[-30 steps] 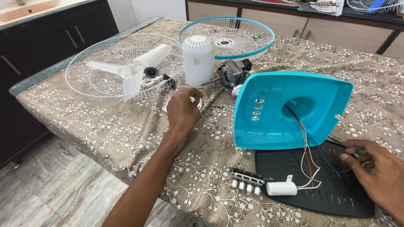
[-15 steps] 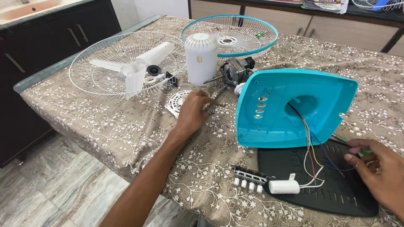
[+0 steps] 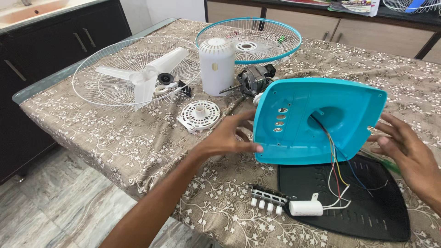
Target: The person works on the internal wiring of a disassembled electric fan. They strip wire ends, connect them to a speed control switch, and use a screwdriver to secure a capacitor inside the fan housing.
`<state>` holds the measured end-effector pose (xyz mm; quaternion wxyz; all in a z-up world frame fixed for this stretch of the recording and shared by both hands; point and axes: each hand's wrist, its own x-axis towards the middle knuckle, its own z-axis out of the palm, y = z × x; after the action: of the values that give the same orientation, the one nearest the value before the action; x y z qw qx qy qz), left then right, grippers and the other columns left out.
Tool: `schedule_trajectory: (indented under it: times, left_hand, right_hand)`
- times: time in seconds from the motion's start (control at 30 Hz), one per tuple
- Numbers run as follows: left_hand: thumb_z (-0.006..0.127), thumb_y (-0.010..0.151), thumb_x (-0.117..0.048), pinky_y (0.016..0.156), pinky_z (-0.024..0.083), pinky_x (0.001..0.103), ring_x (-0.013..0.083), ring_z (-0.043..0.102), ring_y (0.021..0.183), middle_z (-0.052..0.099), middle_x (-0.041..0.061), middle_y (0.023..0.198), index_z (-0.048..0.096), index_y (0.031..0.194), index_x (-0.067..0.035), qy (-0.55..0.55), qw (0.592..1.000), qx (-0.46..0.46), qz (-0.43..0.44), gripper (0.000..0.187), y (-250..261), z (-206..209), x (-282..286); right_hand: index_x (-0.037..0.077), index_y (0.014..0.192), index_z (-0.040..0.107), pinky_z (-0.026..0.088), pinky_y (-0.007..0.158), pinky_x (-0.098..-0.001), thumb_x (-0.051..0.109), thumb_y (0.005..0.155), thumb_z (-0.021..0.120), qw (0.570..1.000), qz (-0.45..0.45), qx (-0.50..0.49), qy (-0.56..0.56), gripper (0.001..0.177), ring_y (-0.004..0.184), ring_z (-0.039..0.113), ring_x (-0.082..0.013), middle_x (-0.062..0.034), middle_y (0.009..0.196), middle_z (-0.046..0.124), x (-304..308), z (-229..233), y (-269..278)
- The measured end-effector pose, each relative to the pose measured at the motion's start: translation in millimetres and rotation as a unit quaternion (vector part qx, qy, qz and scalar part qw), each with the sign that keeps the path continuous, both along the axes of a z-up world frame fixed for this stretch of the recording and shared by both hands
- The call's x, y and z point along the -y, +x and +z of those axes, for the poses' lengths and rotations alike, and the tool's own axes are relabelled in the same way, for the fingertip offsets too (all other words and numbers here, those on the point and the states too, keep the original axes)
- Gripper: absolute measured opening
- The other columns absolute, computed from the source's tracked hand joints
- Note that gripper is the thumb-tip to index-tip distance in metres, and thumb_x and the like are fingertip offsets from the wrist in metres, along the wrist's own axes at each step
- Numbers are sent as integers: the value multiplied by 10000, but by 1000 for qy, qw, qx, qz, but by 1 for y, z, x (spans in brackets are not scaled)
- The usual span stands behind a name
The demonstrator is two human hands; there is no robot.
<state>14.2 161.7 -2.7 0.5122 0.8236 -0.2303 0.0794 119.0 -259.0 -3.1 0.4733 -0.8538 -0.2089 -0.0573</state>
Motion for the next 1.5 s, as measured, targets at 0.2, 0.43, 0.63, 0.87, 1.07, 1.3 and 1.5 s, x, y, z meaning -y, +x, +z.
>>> schedule_trajectory:
  times: [0.2,0.43,0.63,0.87,1.07,1.3,1.5]
  left_hand:
    - [778,765,-566,903,655,502,404,683,1192,580,262,1452,313,1619,-64,-41,997,-46,-44,1095,9,-17,26]
    - [741,872,-249,807,675,430,334,775,958,678,268,1325,290,1592,-36,-56,991,-71,-98,875,25,-10,57]
    - [780,843,-236,725,684,377,238,763,935,686,202,1239,534,1426,6,-44,999,-5,23,677,61,5,75]
    - [805,849,-263,745,653,366,231,784,905,762,179,1106,632,1273,41,-25,998,10,53,550,64,-10,63]
    - [812,767,-348,765,635,389,245,791,844,768,168,1071,682,1164,24,25,998,31,52,559,65,-7,61]
    - [716,772,-571,692,637,403,239,775,772,770,159,956,697,1061,4,48,997,34,57,644,62,-7,65]
    - [625,818,-669,671,648,415,235,773,760,756,146,918,693,1025,-12,49,996,46,57,692,61,-11,64]
  right_hand:
    - [-59,1466,477,559,976,-454,141,1007,574,998,-62,-2,-2,510,1149,666,-351,-255,1354,619,-2,-1,-3]
    - [-77,1444,521,565,914,-488,153,1065,585,992,-126,18,-19,448,1025,687,-335,-263,1188,664,52,-28,5]
    - [-93,1438,509,576,895,-450,124,1088,602,991,-122,49,29,421,1002,682,-291,-229,1167,663,60,-29,12]
    - [-80,1420,493,585,787,-358,102,1034,641,988,-123,79,47,452,968,698,-252,-198,1151,666,36,-2,-20]
    - [-64,1279,574,579,770,-341,69,1038,740,929,-186,308,-83,322,924,705,-247,-223,1166,670,20,16,-51]
    - [82,1252,671,598,656,-360,131,943,720,922,-124,301,-210,317,827,753,-230,-108,1152,735,-15,25,-64]
    - [179,1378,608,604,624,-456,116,821,680,849,-130,248,-449,565,785,738,-371,-47,1390,653,-42,49,-39]
